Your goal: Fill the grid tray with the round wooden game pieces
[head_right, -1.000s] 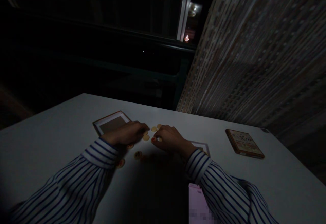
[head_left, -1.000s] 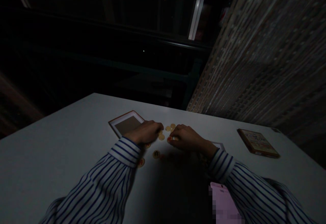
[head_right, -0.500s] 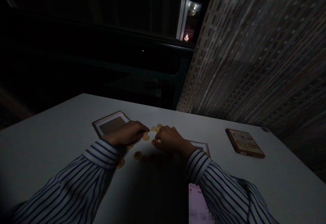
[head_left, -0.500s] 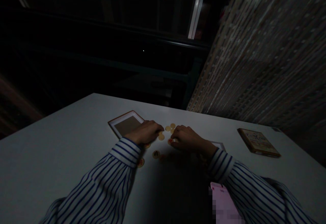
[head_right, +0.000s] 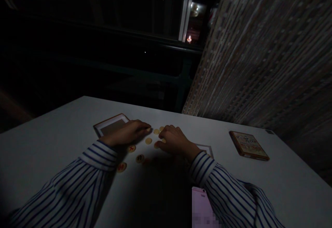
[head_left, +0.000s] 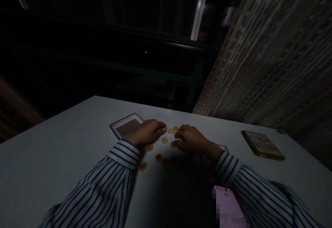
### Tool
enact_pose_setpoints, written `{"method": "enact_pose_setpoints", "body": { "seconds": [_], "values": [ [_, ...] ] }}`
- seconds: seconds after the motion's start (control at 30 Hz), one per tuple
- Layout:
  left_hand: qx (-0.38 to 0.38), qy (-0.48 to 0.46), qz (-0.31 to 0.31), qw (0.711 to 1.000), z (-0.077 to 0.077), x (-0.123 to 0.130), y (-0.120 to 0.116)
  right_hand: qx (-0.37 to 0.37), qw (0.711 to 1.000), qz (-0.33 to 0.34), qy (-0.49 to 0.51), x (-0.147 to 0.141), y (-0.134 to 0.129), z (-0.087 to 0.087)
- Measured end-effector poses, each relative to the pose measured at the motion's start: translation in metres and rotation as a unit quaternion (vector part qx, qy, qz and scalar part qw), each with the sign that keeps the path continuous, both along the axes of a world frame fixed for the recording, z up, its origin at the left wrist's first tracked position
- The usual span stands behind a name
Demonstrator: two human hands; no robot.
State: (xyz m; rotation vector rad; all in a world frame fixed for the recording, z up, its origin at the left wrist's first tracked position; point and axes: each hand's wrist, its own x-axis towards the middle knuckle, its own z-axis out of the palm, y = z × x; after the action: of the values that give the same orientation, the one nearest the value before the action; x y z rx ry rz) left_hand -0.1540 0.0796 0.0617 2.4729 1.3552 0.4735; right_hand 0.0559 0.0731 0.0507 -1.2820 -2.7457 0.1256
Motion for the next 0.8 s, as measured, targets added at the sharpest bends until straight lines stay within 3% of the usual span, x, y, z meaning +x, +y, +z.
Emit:
{"method": "enact_pose_setpoints", "body": {
  "seconds": [0.37,0.57,0.8],
  "values": [
    [-0.03,-0.155,0.066,0.985,0.013,-0.003,0.001,0.016,1.0,-0.015,0.021,-0.002,0.0,0.003],
    [-0.114,-0.275,0.078,0.952,0.017,-0.001,0.001,0.024,0.998,-0.024,0.045,-0.004,0.0,0.007],
    [-0.173,-0.334,0.077,0.923,0.018,0.0,0.001,0.065,0.995,-0.031,0.071,-0.007,0.002,0.009]
  ]
}}
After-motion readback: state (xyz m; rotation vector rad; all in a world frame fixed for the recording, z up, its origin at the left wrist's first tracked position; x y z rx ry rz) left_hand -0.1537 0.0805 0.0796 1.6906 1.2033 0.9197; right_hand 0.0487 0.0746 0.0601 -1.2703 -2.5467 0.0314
